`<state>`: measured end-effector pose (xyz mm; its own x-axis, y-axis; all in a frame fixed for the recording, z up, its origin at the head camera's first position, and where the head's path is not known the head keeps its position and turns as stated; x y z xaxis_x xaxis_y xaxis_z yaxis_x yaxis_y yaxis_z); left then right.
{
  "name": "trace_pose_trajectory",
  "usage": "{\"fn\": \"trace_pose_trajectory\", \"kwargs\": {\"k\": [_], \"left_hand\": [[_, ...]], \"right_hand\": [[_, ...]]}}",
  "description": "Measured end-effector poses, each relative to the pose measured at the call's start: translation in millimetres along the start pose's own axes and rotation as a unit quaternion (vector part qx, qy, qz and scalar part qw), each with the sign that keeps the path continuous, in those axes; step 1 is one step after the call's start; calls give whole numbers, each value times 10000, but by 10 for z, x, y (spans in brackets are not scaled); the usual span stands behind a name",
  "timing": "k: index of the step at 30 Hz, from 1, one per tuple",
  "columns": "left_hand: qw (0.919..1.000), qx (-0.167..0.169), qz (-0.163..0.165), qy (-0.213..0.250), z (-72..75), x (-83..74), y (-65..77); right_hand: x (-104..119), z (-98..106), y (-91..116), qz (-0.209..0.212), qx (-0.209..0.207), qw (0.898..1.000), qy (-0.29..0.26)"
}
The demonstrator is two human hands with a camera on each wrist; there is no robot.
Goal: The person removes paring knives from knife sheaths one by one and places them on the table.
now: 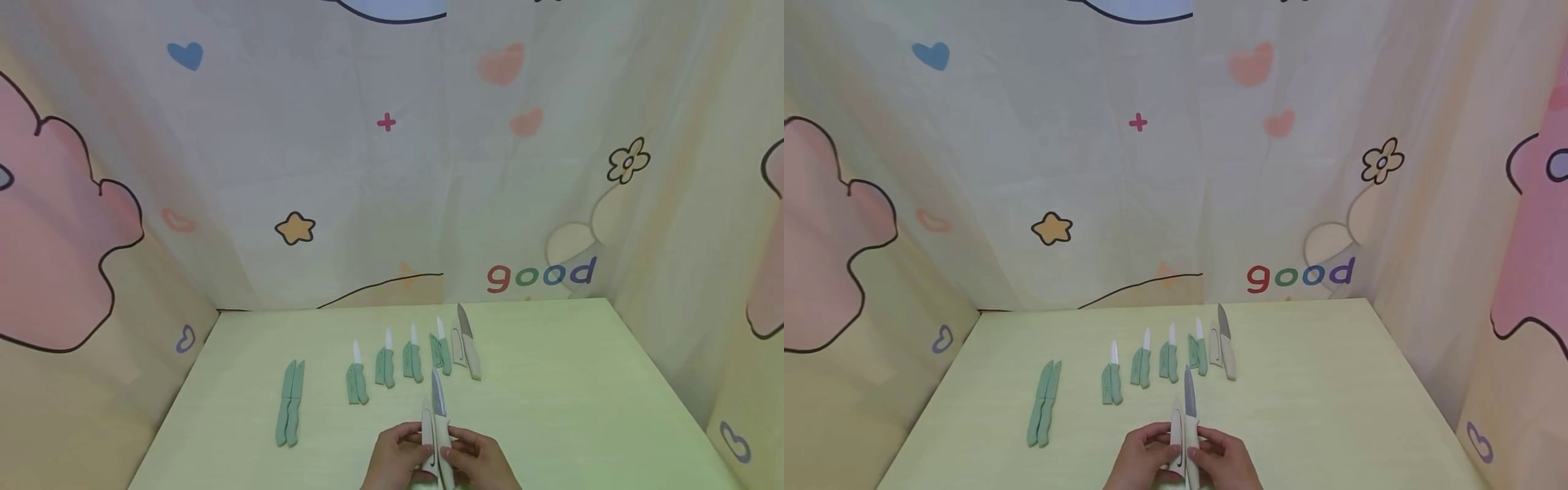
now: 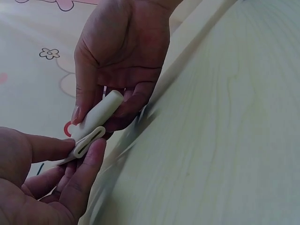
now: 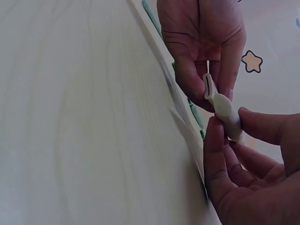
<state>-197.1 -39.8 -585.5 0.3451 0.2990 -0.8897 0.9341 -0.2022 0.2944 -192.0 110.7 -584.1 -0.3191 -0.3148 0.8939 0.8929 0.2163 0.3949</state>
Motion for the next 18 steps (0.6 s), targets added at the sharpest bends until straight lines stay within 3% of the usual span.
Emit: {"fn": "trace_pose_trajectory", "kwargs": {"k": [3, 5, 10, 18], "left_hand": [[9998, -91, -47, -169, 13, 7, -12], [9980, -244, -200, -557, 33, -4, -29], [9856, -634, -538, -1469, 76, -26, -91], [9724, -843, -690, -2065, 60, -63, -132]], "right_hand": [[-8, 10, -3, -9, -70, 10000, 62], [-12, 20, -6, -5, -173, 9997, 180], [12, 68, -1, 11, -550, 9963, 663], [55, 111, 2, -170, -884, 9867, 1354]]}}
Point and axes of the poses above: each hand's wrist, its own y-axis away from the middle knuckle, its own z-axis out of the back of the hand, x = y × z, the point moved 7 cm from there along -y, towards the middle knuckle, and after that the axes turned 12 degrees about y, right-handed, at the moved point
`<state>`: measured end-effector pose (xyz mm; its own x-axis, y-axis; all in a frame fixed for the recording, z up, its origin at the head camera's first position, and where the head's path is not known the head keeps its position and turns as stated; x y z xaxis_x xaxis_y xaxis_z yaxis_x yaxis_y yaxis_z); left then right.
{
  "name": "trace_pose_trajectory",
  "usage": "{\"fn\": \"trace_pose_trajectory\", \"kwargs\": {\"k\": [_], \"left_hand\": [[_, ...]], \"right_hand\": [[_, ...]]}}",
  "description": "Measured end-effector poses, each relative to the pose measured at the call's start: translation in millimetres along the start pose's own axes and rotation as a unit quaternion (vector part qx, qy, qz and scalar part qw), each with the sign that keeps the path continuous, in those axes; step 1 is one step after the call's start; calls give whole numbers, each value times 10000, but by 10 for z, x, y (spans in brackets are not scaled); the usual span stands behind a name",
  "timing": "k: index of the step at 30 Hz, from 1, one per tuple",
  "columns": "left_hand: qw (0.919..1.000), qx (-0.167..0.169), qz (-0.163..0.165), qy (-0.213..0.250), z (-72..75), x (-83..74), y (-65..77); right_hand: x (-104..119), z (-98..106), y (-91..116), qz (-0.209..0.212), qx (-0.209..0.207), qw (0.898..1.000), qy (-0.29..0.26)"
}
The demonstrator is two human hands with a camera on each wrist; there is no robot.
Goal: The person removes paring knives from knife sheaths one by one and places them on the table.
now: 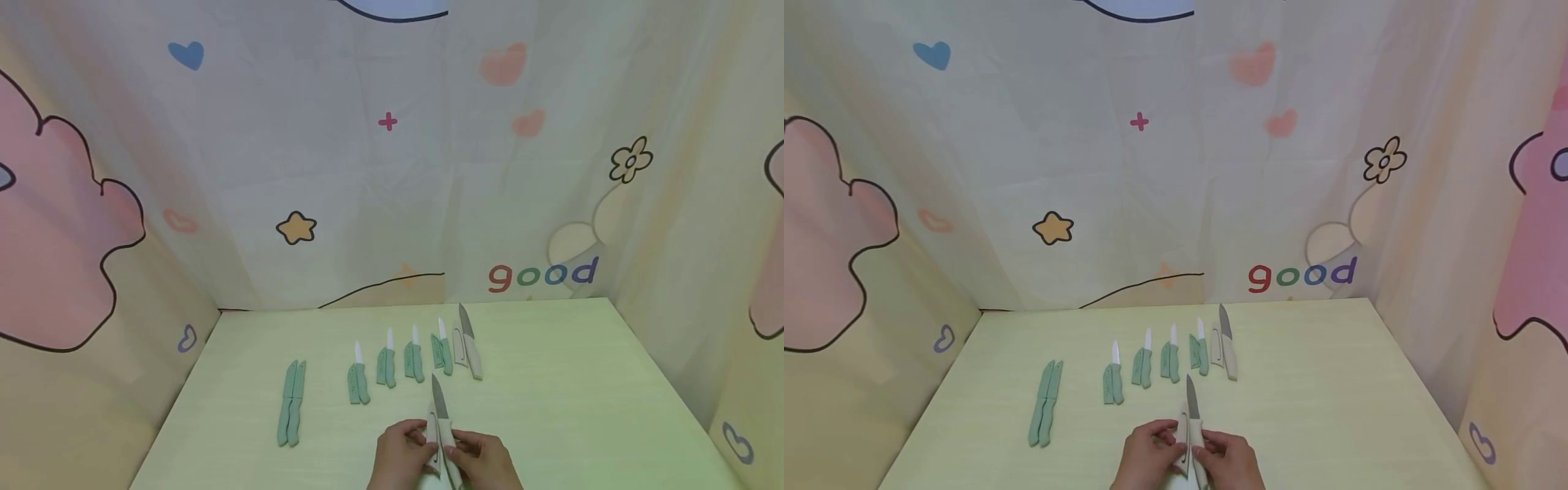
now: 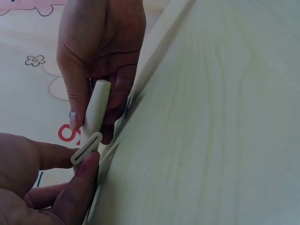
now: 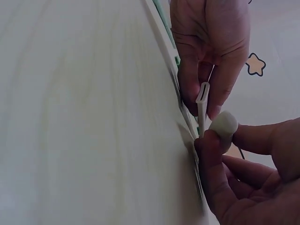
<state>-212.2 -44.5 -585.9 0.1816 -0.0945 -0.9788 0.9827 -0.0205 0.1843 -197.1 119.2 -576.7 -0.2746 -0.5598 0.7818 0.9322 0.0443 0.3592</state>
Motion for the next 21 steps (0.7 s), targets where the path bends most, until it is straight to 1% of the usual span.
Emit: {"fn": "trace_pose_trajectory", "kwargs": {"k": [2, 4, 8, 12, 16, 19, 21], "left_hand": [[9996, -72, -137, -238, 0, -27, 0], [9985, -123, -292, -449, -2, -60, 6], [9935, -125, -598, -964, -19, -133, 12], [9873, -127, -665, -1437, -59, -158, 7], [9813, -124, -704, -1786, -88, -167, 8], [9773, -50, -717, -1992, -108, -182, 23], [9752, 8, -722, -2095, -119, -190, 32]], "right_hand": [[5, 8, -10, 11, -58, 9999, 141], [19, 22, -16, 117, -143, 9994, 297], [51, 43, -25, 384, -306, 9972, 560], [102, 67, -18, 643, -567, 9919, 939], [173, 88, 7, 918, -930, 9820, 1366], [200, 91, 3, 920, -1009, 9781, 1569], [201, 91, -11, 796, -992, 9779, 1660]]}}
Point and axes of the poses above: each hand's wrist, its own y-axis away from the middle knuckle, its own z-axis out of the back of the hand, x = y × z, the point moved 7 cm from there along -y, towards the middle knuckle, and after that the axes turned 12 degrees about y, right-handed, at the moved point
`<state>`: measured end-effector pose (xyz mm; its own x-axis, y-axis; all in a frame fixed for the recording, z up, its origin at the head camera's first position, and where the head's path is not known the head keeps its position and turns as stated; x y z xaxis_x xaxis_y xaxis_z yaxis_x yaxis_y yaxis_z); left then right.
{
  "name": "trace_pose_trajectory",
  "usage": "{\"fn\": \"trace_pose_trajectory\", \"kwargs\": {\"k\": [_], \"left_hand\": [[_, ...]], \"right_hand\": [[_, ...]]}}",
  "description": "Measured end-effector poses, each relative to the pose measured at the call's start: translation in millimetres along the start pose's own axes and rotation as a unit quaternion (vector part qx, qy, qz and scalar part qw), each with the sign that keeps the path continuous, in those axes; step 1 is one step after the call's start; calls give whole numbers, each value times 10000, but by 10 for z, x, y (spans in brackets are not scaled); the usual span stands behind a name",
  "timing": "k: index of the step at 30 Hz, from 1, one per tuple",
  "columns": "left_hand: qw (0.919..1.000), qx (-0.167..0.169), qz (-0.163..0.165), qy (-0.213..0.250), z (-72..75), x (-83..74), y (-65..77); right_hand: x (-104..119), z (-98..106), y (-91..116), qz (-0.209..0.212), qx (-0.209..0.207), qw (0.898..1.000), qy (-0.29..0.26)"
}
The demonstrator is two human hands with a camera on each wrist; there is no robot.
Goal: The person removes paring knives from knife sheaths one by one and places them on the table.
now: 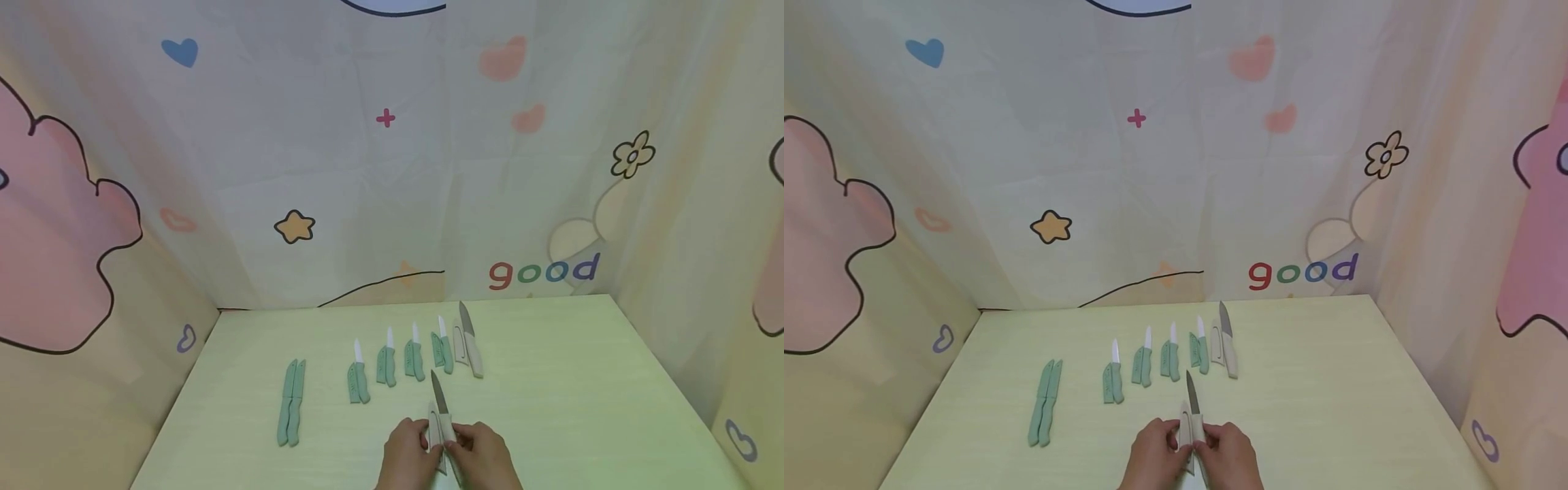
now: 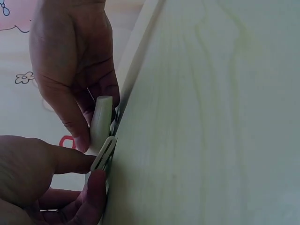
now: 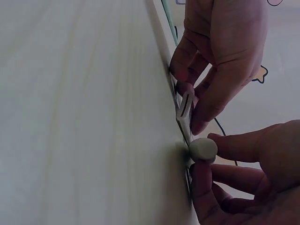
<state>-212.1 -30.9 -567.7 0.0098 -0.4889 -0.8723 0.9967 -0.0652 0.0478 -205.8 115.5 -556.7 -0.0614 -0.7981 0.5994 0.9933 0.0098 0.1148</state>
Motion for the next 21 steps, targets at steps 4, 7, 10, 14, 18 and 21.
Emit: {"fn": "trace_pose_trajectory", "kwargs": {"k": [4, 7, 10, 14, 18, 21], "left_hand": [[9998, 75, -57, -150, -2, -22, 16], [9997, 93, -79, -222, 2, -30, 20], [9995, 130, -127, -266, 0, -35, 28], [9989, 154, -314, -303, 8, -37, 57], [9984, 214, -467, -255, 23, -21, 89], [9983, 362, -439, -98, 33, 14, 110]], "right_hand": [[-12, -18, -16, -206, 131, 9996, 168], [-16, -28, -23, -272, 216, 9992, 211], [-22, -22, -21, -334, 260, 9990, 166], [-32, -2, -11, -385, 231, 9988, 205], [-29, 4, -9, -392, 256, 9985, 275], [-27, 2, 1, -366, 291, 9985, 273]]}}
Point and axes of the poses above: each hand's wrist, its own y-axis away from the middle knuckle, its own z-axis out of the back of the hand, x = y × z, the point moved 7 cm from there along -y, towards the middle knuckle, and after that the axes turned 12 degrees about y, right-handed, at the moved point
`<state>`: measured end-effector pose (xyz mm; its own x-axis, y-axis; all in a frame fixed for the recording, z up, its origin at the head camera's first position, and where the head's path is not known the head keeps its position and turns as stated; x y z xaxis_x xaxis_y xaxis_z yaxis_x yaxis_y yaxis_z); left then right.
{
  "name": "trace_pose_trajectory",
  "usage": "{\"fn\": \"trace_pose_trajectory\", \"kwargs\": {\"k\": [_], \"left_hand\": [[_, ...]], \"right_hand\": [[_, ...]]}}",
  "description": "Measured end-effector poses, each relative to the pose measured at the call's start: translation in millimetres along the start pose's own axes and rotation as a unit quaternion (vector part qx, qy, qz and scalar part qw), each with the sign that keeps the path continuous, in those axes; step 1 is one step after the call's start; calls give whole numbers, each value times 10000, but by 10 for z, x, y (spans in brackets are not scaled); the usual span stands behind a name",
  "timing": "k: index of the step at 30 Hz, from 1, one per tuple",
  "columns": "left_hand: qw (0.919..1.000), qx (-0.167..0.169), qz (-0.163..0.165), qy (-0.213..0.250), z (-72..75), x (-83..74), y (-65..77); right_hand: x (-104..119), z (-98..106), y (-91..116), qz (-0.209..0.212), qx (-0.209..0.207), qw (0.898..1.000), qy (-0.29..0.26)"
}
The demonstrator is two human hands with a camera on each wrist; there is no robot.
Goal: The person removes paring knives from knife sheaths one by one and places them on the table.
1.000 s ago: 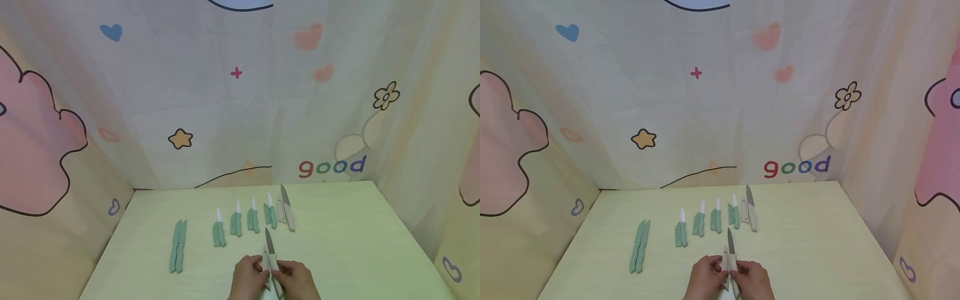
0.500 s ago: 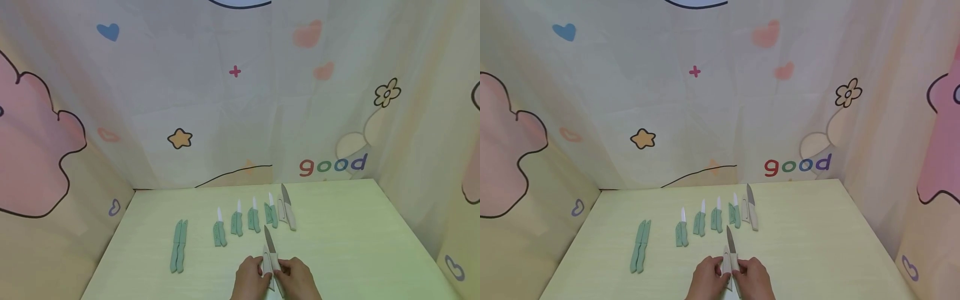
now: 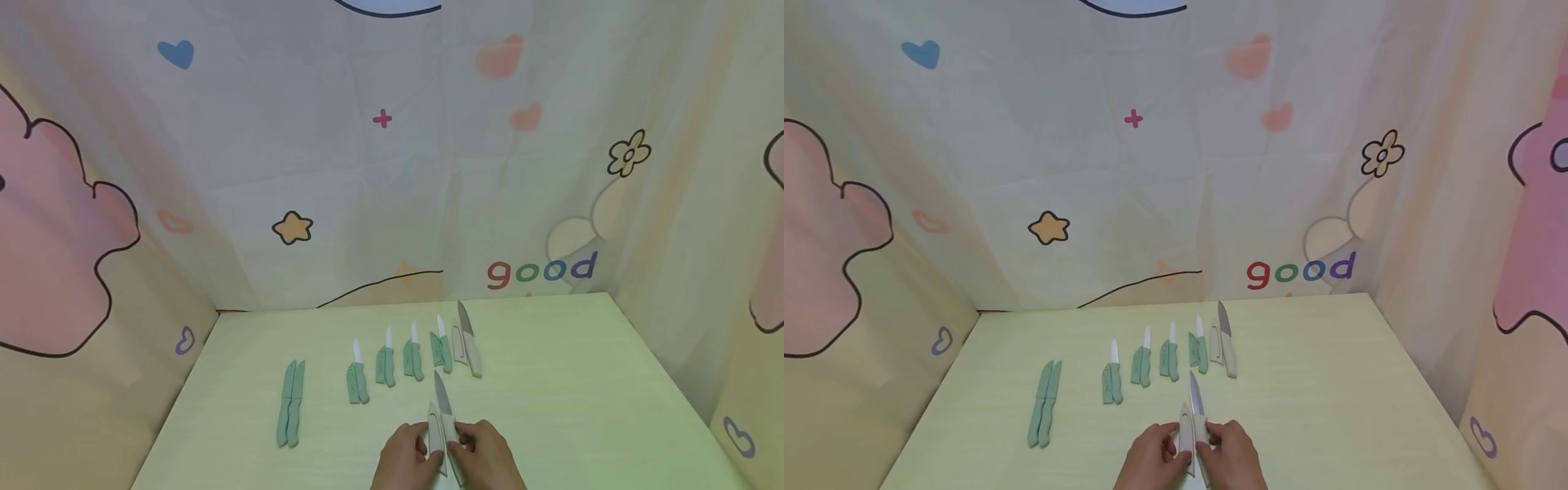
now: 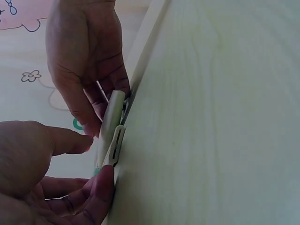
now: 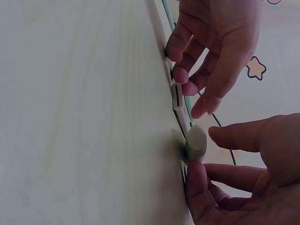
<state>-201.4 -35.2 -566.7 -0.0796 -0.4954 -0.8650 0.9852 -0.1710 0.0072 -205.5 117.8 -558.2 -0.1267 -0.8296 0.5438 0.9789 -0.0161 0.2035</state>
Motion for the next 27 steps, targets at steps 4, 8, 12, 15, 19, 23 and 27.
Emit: {"fn": "trace_pose_trajectory", "kwargs": {"k": [4, 8, 12, 15, 19, 23, 27], "left_hand": [[9996, 212, -9, 191, 33, 30, 38], [9985, 424, 18, 350, 124, 65, 110], [9973, 458, 311, 488, 295, 159, 250], [9948, 342, 633, 717, 458, 256, 363], [9901, -14, 1065, 915, 709, 375, 456], [9873, -579, 1205, 854, 963, 439, 498], [9840, -970, 1248, 818, 1164, 474, 492]], "right_hand": [[11, 47, 29, 188, -300, 9994, -3], [51, 100, 71, 374, -630, 9969, -283], [103, 114, 98, 385, -593, 9929, -952], [169, 103, 113, 468, -427, 9860, -1540], [328, 37, 119, 743, 15, 9743, -2126], [551, -78, 114, 1028, 523, 9606, -2530], [794, -207, 110, 1179, 851, 9473, -2854]]}}
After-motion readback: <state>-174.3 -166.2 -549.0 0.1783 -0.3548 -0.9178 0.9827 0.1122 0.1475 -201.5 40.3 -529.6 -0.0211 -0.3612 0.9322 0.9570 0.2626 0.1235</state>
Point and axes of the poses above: each hand's wrist, its own y-axis away from the middle knuckle, its own z-axis out of the back of the hand, x = y × z, the point moved 7 cm from there along -y, towards the middle knuckle, and after that the axes turned 12 degrees about y, right-handed, at the moved point
